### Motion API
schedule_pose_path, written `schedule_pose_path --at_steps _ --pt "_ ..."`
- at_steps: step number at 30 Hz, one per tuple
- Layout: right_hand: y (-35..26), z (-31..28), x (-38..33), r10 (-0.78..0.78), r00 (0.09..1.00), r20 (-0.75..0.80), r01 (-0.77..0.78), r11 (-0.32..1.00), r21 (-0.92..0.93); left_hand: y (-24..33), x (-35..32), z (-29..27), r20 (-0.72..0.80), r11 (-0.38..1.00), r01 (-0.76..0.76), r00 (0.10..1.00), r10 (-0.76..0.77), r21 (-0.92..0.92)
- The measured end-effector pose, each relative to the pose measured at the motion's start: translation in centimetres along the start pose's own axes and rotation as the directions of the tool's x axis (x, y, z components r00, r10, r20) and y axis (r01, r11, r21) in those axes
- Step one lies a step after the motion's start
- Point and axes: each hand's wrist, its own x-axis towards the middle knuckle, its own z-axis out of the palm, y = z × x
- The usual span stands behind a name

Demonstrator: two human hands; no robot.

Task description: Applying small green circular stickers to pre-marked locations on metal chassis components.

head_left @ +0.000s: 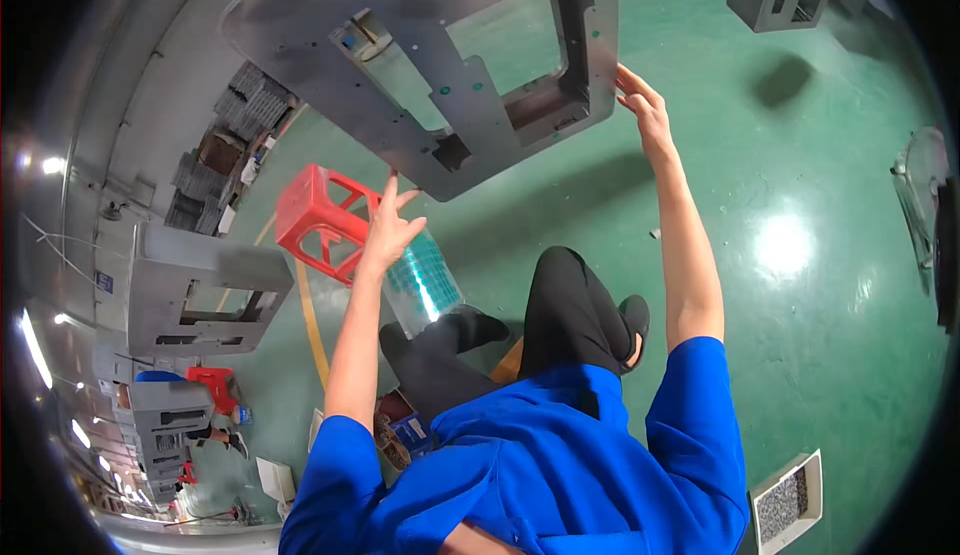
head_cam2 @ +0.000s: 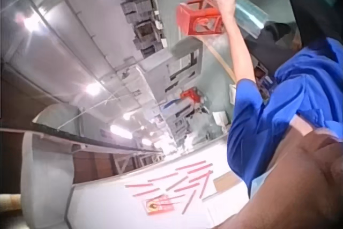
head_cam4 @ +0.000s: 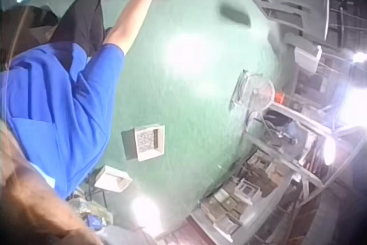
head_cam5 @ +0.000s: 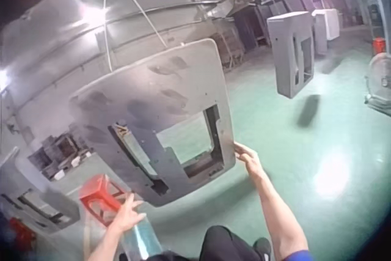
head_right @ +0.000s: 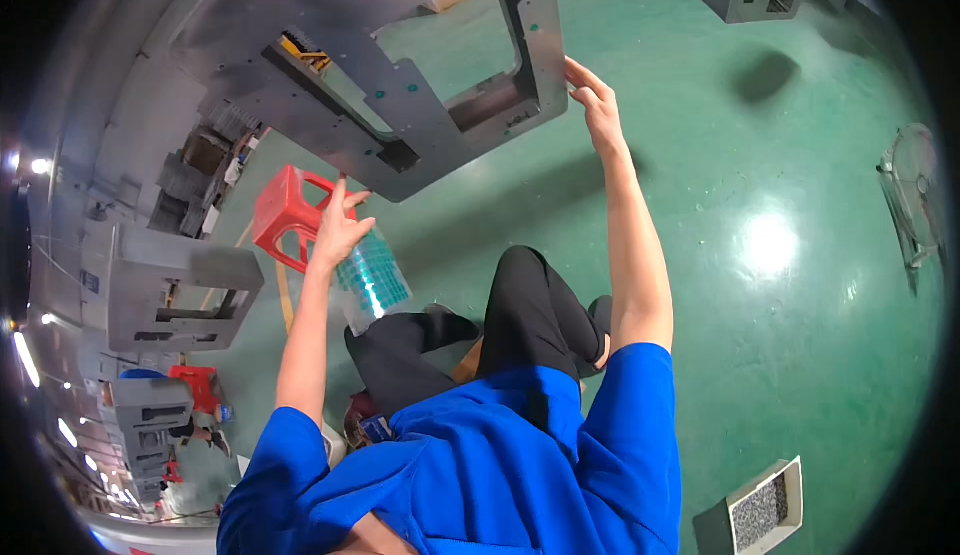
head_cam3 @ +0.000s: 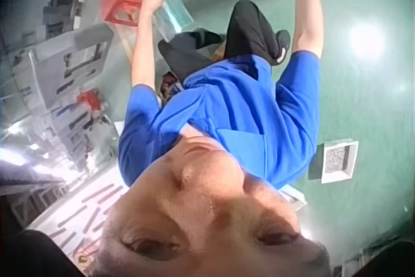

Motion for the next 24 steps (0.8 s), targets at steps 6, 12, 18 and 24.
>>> schedule_pose_path --at_steps 6,12,18,24 --pt "4.8 1.1 -3.8 0.140 0.969 -0.204 -0.165 0.980 -0.110 -1.1 -2.2 -0.1 -0.088 0.998 0.019 0.996 -0.014 0.058" --pt "11.8 5.7 -14.0 0.386 0.902 -0.193 -0.415 0.898 -0.145 -4.9 -5.9 0.7 -0.066 0.986 0.167 0.984 -0.166 0.013" --pt "11.2 20.3 -19.4 0.628 0.720 0.297 -0.600 0.777 -0.189 -11.2 -13.8 -1.2 -0.174 0.969 0.245 0.954 -0.244 -0.016" --pt "7.3 28.6 -17.3 0.582 0.603 0.545 -0.501 0.808 -0.310 -12.2 -16.4 -3.2 -0.069 0.911 0.385 0.915 -0.398 -0.149"
